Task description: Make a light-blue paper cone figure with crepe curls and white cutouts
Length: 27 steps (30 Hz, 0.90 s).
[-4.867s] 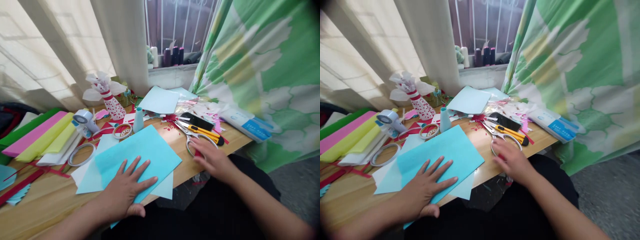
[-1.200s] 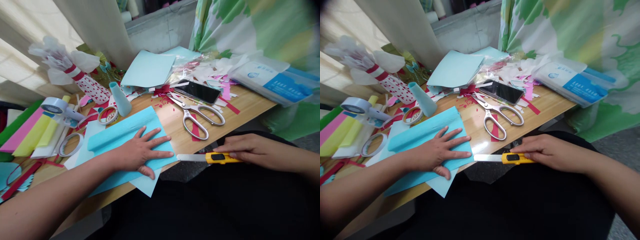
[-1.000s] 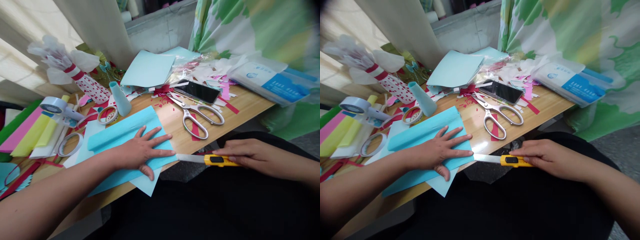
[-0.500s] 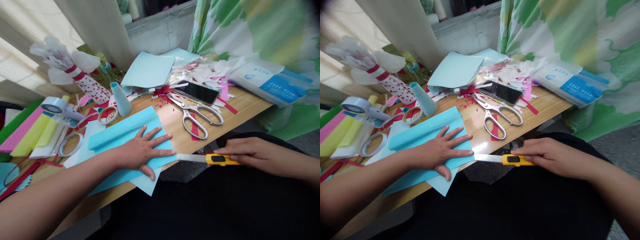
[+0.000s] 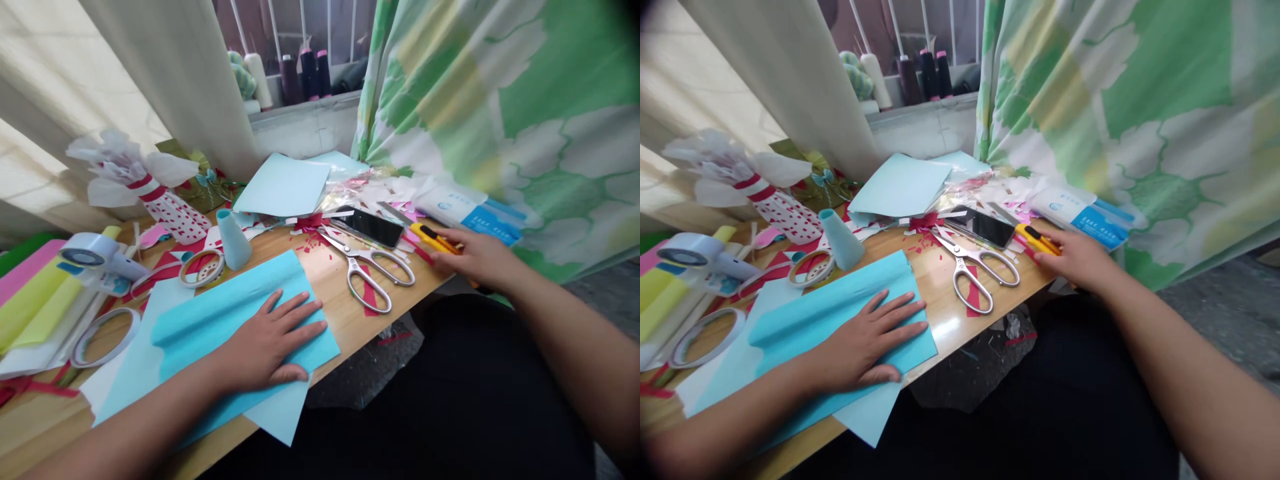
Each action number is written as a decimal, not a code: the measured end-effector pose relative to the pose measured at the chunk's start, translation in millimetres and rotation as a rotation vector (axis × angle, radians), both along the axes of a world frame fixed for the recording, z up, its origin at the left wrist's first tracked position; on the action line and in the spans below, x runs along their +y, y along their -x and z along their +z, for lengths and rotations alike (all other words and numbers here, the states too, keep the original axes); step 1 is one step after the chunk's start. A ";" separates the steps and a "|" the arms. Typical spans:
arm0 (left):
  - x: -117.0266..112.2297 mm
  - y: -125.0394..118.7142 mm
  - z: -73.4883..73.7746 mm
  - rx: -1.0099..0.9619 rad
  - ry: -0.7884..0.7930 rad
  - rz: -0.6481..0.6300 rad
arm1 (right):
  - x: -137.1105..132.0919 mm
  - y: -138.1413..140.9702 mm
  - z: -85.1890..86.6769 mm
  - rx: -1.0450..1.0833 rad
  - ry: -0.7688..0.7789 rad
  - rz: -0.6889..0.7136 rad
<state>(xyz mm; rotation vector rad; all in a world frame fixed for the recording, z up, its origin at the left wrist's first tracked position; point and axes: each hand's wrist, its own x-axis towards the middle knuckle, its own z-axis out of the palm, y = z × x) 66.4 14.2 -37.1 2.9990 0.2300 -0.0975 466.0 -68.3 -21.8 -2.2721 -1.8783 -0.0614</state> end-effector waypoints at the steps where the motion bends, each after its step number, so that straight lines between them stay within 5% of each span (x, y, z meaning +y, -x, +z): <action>1: -0.2 0.1 -0.4 -0.006 -0.005 -0.002 | 9.5 -1.3 -0.2 -0.011 0.006 -0.048; 8: -0.1 0.0 -0.8 0.024 0.018 0.003 | 46.8 6.4 0.5 -0.106 0.010 -0.174; 11: -0.5 1.0 -0.5 0.065 0.033 0.011 | 37.2 48.1 0.9 -0.119 -0.077 -0.100; 14: -0.5 1.5 0.3 0.085 0.045 0.009 | 23.9 98.7 -2.3 -0.084 -0.020 0.084; 17: 0.6 1.2 1.4 0.084 0.051 0.002 | 20.4 128.4 -8.9 -0.097 0.007 0.106; 23: 3.3 1.2 0.5 0.034 0.060 -0.022 | 26.8 119.8 -8.8 -0.014 0.019 0.036; 27: 3.6 2.3 -1.5 0.001 0.071 -0.020 | 4.4 98.1 -1.0 0.093 -0.037 0.028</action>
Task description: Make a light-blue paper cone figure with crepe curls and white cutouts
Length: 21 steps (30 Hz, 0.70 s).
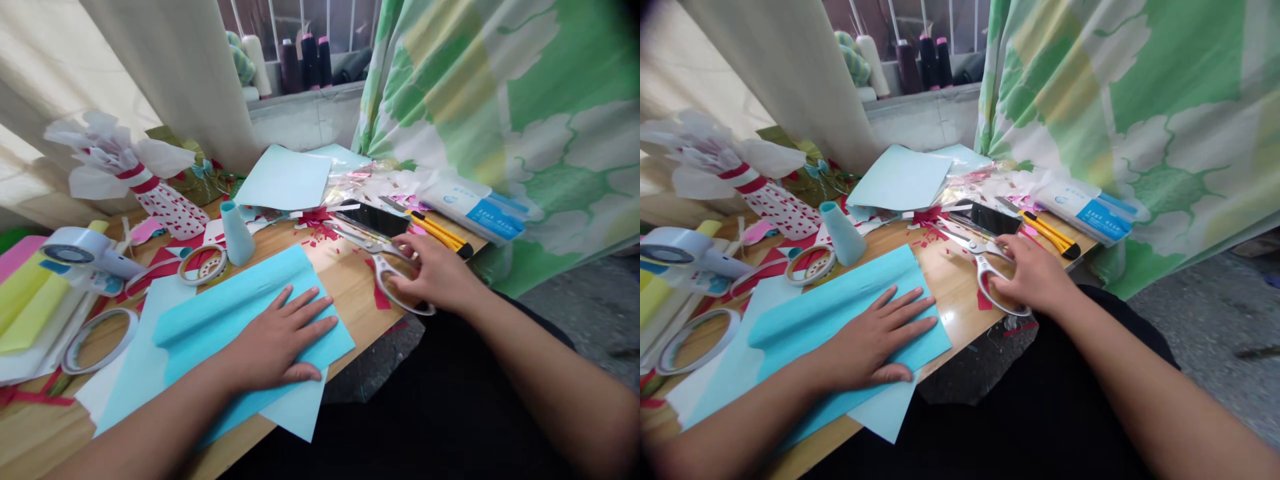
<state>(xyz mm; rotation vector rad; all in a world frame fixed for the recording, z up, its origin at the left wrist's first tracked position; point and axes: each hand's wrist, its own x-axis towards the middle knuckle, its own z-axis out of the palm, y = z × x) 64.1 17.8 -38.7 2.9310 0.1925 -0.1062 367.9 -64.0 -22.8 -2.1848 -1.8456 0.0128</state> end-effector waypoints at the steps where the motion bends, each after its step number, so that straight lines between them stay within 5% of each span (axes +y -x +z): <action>1: 0.1 0.3 -0.6 0.002 0.000 0.001 | -9.6 -7.0 1.5 0.042 -0.048 0.029; 10: 0.3 -0.8 -0.9 0.018 -0.021 -0.018 | -82.9 -62.0 -0.5 0.027 0.125 0.574; 21: 0.0 -3.3 2.6 0.081 -0.071 -0.032 | -65.8 -62.3 -7.2 -0.050 0.136 0.750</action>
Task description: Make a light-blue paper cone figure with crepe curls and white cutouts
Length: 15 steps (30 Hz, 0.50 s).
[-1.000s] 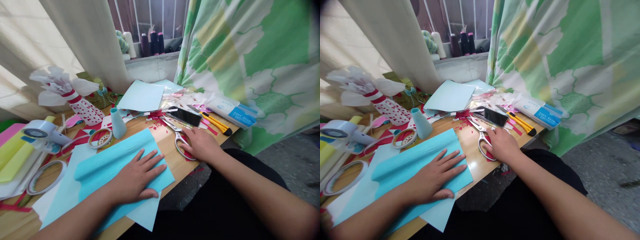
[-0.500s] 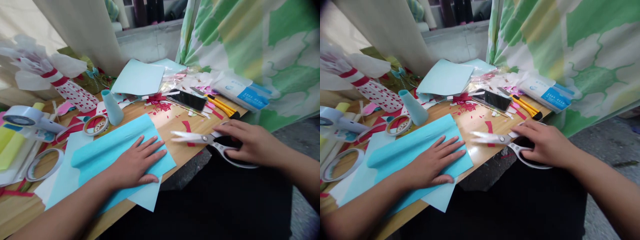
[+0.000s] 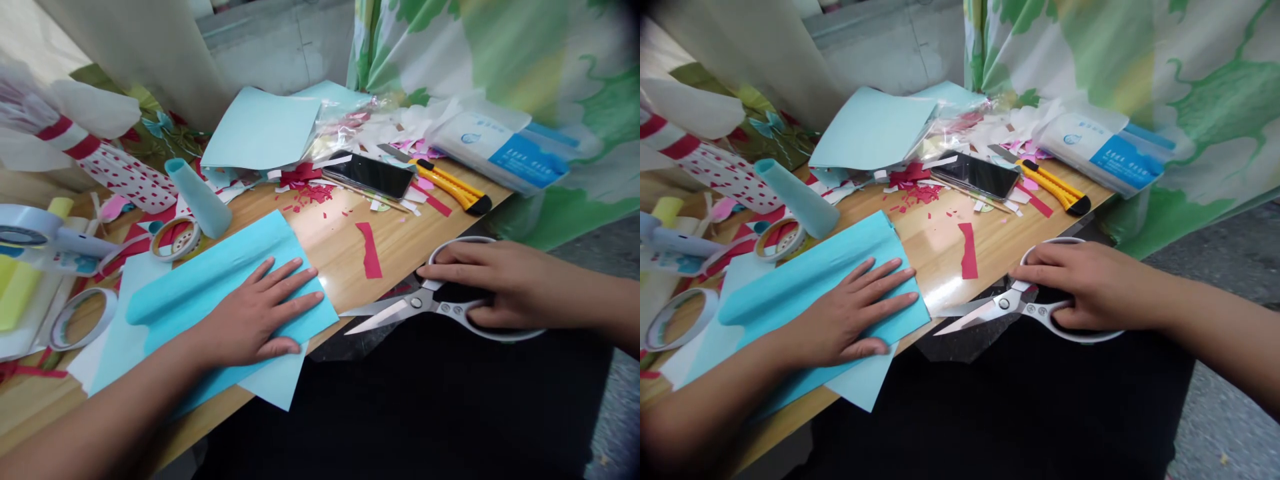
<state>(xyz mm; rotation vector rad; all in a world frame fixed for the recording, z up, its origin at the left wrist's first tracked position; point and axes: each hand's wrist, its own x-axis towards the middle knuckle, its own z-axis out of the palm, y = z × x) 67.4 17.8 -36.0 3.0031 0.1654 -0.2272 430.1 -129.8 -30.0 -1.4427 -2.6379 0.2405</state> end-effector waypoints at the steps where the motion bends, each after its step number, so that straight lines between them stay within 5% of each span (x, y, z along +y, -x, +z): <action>1: 0.0 -0.2 0.1 0.004 -0.001 -0.002 | 2.3 1.1 -0.4 0.002 -0.006 0.007; 15: 0.4 -0.8 -1.9 0.030 0.034 -0.031 | 19.5 17.6 -1.5 -0.018 -0.014 0.145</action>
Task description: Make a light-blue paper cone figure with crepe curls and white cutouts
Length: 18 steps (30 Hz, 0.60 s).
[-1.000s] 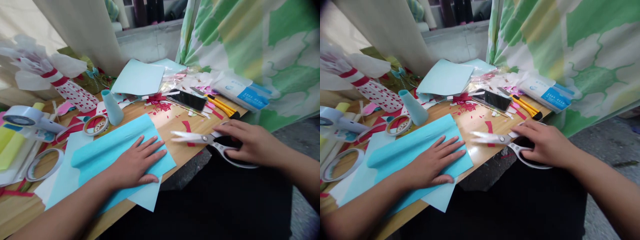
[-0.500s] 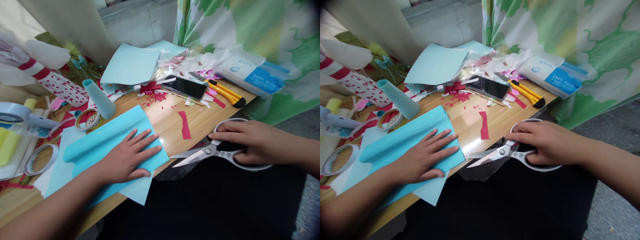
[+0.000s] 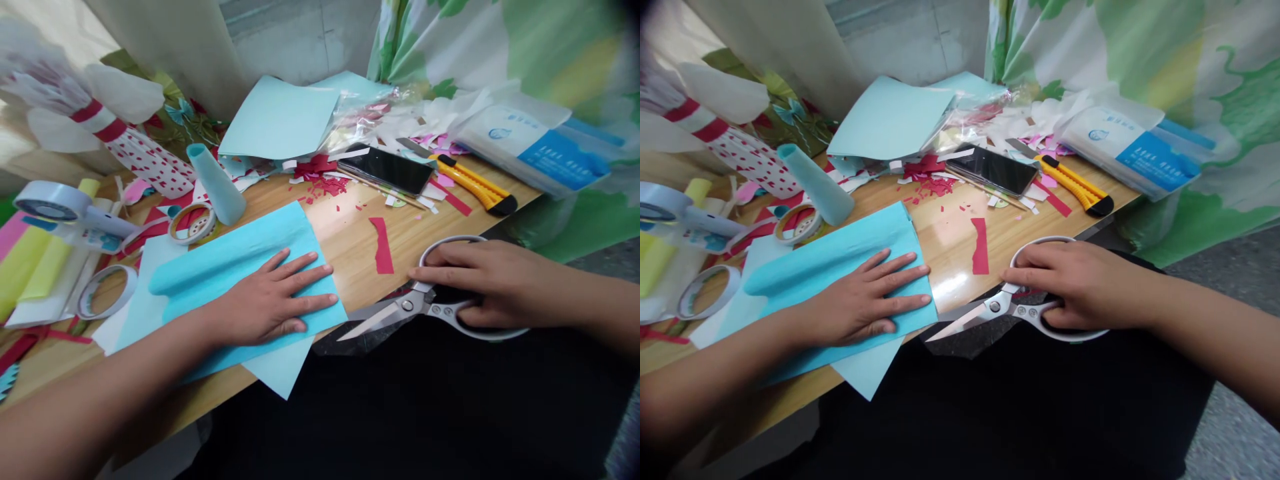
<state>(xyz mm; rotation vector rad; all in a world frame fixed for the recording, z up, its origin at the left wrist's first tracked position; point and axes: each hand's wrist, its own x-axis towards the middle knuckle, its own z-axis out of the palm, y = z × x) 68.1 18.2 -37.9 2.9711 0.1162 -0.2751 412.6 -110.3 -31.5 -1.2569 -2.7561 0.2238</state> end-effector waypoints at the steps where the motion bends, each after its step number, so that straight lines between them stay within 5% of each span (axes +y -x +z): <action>1: 0.1 -0.2 -0.1 0.004 0.004 -0.005 | 1.4 2.1 -0.2 0.002 -0.010 0.015; 18: -1.6 -1.6 1.6 -0.006 0.015 0.000 | 7.2 14.9 -10.7 0.074 -0.043 0.084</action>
